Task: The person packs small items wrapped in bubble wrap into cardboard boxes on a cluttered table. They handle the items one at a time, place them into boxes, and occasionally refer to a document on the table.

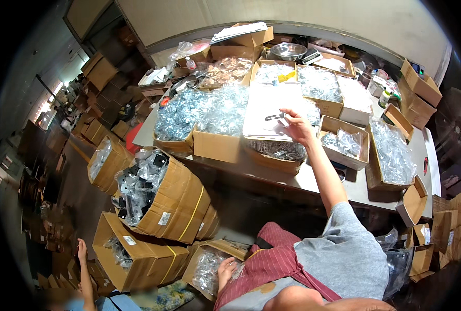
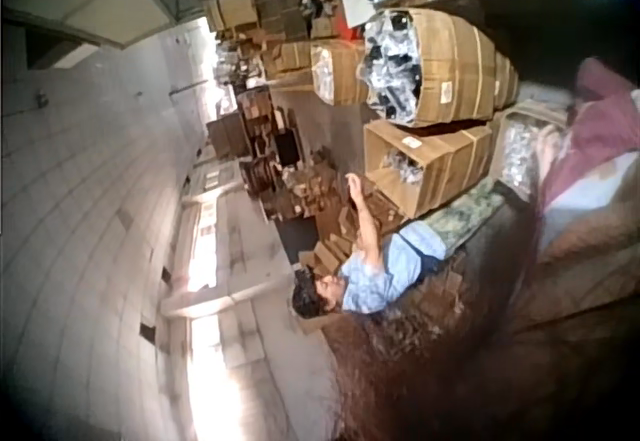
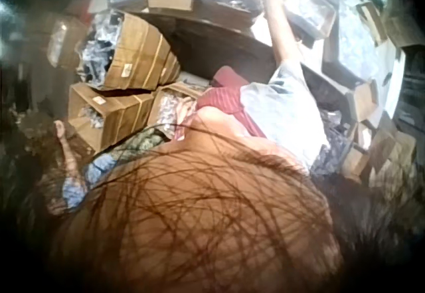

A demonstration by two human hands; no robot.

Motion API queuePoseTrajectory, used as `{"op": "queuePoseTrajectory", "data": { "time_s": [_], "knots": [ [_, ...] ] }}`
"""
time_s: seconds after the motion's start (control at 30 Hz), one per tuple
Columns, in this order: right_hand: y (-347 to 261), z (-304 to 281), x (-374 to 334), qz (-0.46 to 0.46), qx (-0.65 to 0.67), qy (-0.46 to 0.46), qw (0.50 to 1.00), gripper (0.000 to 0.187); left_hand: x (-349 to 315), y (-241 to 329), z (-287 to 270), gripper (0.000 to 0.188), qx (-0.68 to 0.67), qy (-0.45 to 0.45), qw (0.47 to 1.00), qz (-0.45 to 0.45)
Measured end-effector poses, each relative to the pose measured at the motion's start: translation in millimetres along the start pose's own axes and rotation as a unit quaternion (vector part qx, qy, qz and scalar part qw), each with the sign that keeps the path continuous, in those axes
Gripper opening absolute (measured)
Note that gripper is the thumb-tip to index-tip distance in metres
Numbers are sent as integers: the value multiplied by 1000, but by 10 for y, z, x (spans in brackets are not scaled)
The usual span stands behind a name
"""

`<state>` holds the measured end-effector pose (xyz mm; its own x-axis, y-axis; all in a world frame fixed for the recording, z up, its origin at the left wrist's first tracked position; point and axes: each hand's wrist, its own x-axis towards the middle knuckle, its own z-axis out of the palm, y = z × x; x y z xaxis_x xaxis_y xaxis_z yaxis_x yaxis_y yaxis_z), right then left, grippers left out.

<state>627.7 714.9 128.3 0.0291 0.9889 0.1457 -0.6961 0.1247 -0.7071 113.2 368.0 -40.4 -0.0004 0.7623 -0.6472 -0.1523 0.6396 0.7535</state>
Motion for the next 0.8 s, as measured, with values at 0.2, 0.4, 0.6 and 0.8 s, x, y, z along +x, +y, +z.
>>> {"op": "queuePoseTrajectory", "data": {
  "time_s": [0.2,0.4,0.6,0.8],
  "knots": [
    [142,-158,-16,-30,21,13,999,31,134,-116,-37,34,27,16,999,21],
    [236,-336,22,-103,201,51,973,26,447,-613,-389,27,193,-8,977,85],
    [82,-594,58,-157,338,63,926,23,602,-883,-470,27,378,-20,923,77],
    [-186,-756,-110,-175,367,69,911,24,674,-898,-405,28,432,-31,900,40]
  ]
}}
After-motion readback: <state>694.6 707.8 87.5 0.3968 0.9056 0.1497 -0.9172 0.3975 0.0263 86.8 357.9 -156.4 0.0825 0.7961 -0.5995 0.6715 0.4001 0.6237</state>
